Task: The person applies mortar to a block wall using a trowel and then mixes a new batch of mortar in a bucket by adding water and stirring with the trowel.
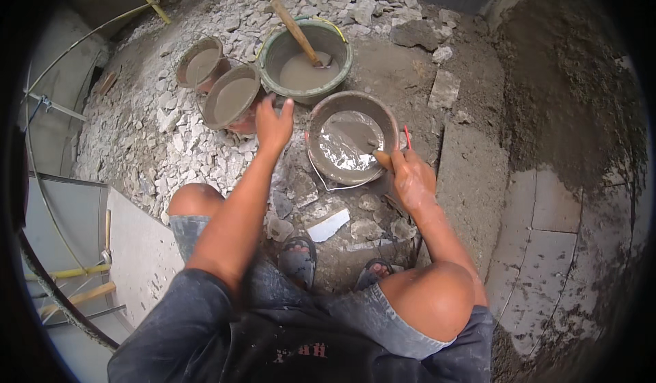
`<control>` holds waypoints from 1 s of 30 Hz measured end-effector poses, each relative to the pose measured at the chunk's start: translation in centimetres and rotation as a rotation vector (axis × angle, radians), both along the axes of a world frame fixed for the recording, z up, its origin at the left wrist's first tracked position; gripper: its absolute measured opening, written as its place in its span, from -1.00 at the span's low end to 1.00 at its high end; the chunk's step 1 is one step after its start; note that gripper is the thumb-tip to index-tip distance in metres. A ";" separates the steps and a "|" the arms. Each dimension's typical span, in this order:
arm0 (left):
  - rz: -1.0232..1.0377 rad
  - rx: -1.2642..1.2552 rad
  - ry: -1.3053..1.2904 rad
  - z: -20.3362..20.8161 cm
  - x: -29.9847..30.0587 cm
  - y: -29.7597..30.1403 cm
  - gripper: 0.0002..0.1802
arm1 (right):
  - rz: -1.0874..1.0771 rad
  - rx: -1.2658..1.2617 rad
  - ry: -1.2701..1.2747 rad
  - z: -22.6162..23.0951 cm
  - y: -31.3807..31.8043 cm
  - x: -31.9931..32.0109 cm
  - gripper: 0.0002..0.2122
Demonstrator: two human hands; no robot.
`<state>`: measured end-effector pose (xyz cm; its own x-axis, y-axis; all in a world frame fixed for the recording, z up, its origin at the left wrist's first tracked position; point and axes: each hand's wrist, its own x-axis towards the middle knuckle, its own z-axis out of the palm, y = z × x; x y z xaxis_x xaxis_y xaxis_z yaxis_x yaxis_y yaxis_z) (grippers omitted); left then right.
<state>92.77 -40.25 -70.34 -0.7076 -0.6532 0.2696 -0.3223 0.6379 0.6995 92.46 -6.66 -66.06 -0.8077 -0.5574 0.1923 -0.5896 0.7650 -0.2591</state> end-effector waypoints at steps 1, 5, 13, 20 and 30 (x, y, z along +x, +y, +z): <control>-0.049 -0.052 0.061 0.7 -1.0 -0.3 -0.40 | -0.011 -0.037 -0.022 -0.5 0.4 0.4 -0.84; -0.175 0.066 0.122 0.8 -8.7 -4.7 -0.48 | -0.231 -0.509 -0.365 -1.7 3.5 1.0 -0.76; -0.451 0.621 -0.631 -4.8 -22.0 -8.0 -0.86 | -0.580 -0.868 -0.872 -1.1 15.7 6.4 -0.81; -0.379 0.057 -0.994 -19.1 -27.4 -17.4 -0.69 | -0.879 -0.857 -1.003 -2.6 21.5 17.0 -0.92; -1.050 1.417 -0.807 -6.2 -22.3 -9.2 -0.74 | -1.022 -0.991 -1.020 -5.1 22.4 18.6 -0.91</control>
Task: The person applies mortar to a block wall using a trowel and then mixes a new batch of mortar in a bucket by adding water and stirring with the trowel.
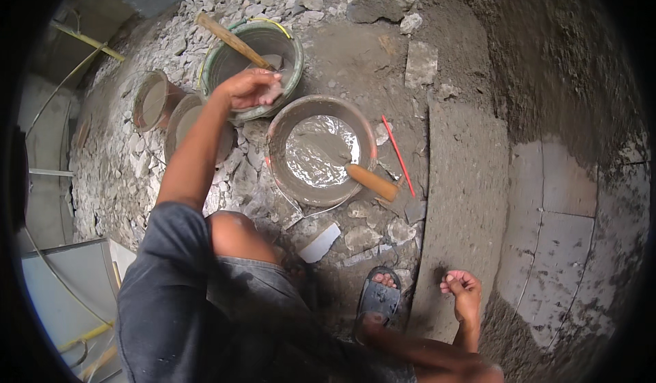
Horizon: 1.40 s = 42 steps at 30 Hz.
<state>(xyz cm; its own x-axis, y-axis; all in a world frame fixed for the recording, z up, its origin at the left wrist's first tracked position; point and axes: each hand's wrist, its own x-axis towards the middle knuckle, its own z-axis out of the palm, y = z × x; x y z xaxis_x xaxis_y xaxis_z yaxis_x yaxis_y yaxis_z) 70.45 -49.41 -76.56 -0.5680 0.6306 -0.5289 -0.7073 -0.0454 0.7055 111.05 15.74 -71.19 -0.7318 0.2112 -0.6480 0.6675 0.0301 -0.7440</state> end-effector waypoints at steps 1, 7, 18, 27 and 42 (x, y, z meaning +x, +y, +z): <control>-0.072 -0.079 0.132 4.4 2.0 1.6 -0.73 | 0.021 -0.002 0.008 0.1 -0.1 -0.4 -0.91; 0.029 -0.270 0.262 7.4 1.7 1.0 -0.65 | 0.119 0.022 0.033 -0.1 -1.3 -3.0 -0.91; -0.009 -0.880 0.267 -8.3 -2.8 -2.2 -0.78 | 0.156 0.115 -0.060 -1.2 0.3 1.5 -0.86; -0.126 -0.234 0.299 12.5 7.3 10.8 -0.69 | 0.166 0.092 0.020 -4.6 1.3 1.1 -0.86; 0.238 -0.873 0.362 -6.2 -3.7 -4.3 -0.78 | 0.315 0.021 0.046 -3.8 -2.0 -3.3 -0.86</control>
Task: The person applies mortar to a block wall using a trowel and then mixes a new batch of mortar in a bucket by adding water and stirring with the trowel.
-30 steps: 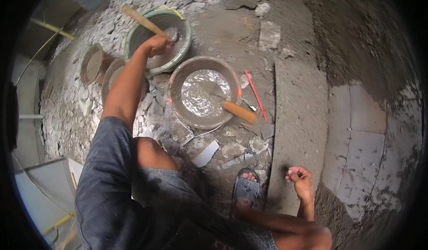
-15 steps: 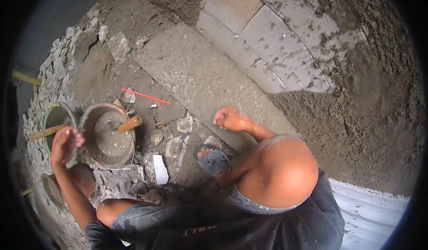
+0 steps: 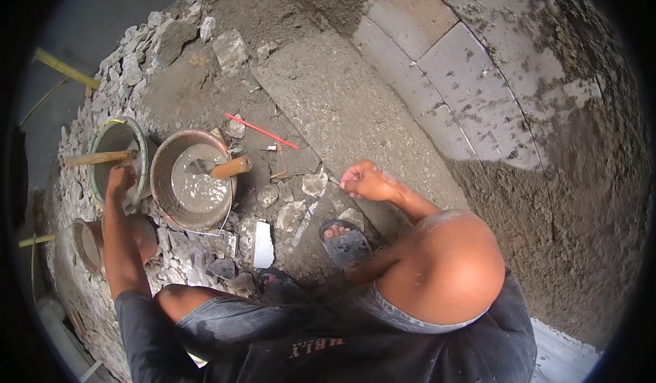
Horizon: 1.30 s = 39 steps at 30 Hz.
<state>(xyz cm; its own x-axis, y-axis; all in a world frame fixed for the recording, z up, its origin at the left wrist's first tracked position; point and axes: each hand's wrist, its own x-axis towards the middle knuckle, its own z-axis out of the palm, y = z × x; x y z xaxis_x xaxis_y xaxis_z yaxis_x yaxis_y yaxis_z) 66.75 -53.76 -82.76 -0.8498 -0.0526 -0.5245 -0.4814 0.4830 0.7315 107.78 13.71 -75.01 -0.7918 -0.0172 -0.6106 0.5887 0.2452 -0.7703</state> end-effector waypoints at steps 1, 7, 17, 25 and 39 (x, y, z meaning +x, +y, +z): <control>-0.668 -0.607 0.229 -1.0 -0.3 -3.4 -0.77 | 0.006 -0.007 -0.001 0.2 0.0 0.0 -0.86; -0.803 -0.643 0.030 -5.8 -0.6 -3.9 -0.68 | -0.190 0.041 -0.048 0.4 2.3 5.4 -0.85; -0.206 0.622 0.017 18.1 8.4 10.2 -0.73 | 0.068 0.084 -0.007 -1.2 -1.1 2.2 -0.82; -0.583 0.241 -0.068 24.2 16.9 18.9 -0.52 | 0.204 0.041 0.297 -2.3 -6.2 -7.3 -0.82; 0.130 0.149 0.166 12.3 17.6 -2.7 -0.77 | -0.015 -0.274 -0.047 -2.3 -8.7 -5.6 -0.75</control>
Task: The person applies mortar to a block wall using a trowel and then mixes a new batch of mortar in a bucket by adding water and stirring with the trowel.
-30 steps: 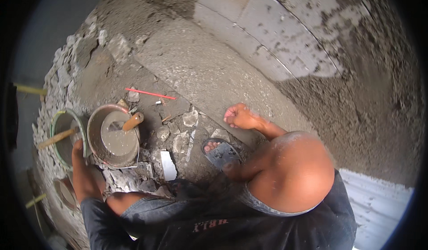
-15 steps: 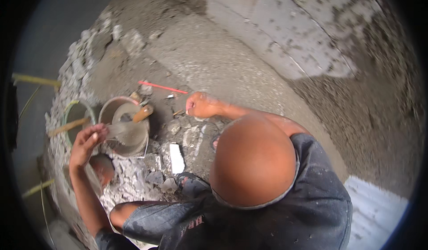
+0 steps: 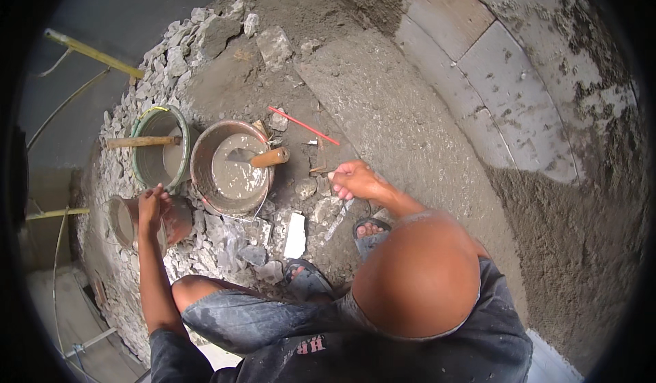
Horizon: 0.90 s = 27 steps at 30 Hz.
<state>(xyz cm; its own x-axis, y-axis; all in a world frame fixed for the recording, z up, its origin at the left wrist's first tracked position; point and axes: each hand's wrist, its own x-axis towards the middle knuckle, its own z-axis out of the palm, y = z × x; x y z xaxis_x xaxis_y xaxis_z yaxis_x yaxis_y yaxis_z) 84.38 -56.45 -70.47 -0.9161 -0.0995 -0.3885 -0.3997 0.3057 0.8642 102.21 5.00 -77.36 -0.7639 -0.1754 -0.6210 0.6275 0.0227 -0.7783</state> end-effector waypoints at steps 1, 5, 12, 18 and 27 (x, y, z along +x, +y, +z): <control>0.007 0.060 -0.187 -0.1 -0.3 2.6 -0.73 | -0.039 0.003 -0.009 0.0 0.4 0.1 -0.75; -0.082 -0.092 -0.537 3.1 2.9 12.3 -0.60 | -0.047 0.017 0.010 0.2 0.4 -0.6 -0.73; -0.197 0.161 -0.556 -1.8 4.2 11.6 -0.47 | -0.040 -0.165 0.051 1.5 -2.6 -6.5 -0.54; -0.015 0.099 -0.570 -2.2 3.5 13.2 -0.58 | -0.049 -0.290 0.002 1.9 -6.4 -13.6 -0.41; -0.058 0.101 -0.494 -0.6 7.1 14.7 -0.64 | 0.095 -0.253 -0.002 1.8 -8.1 -16.0 -0.49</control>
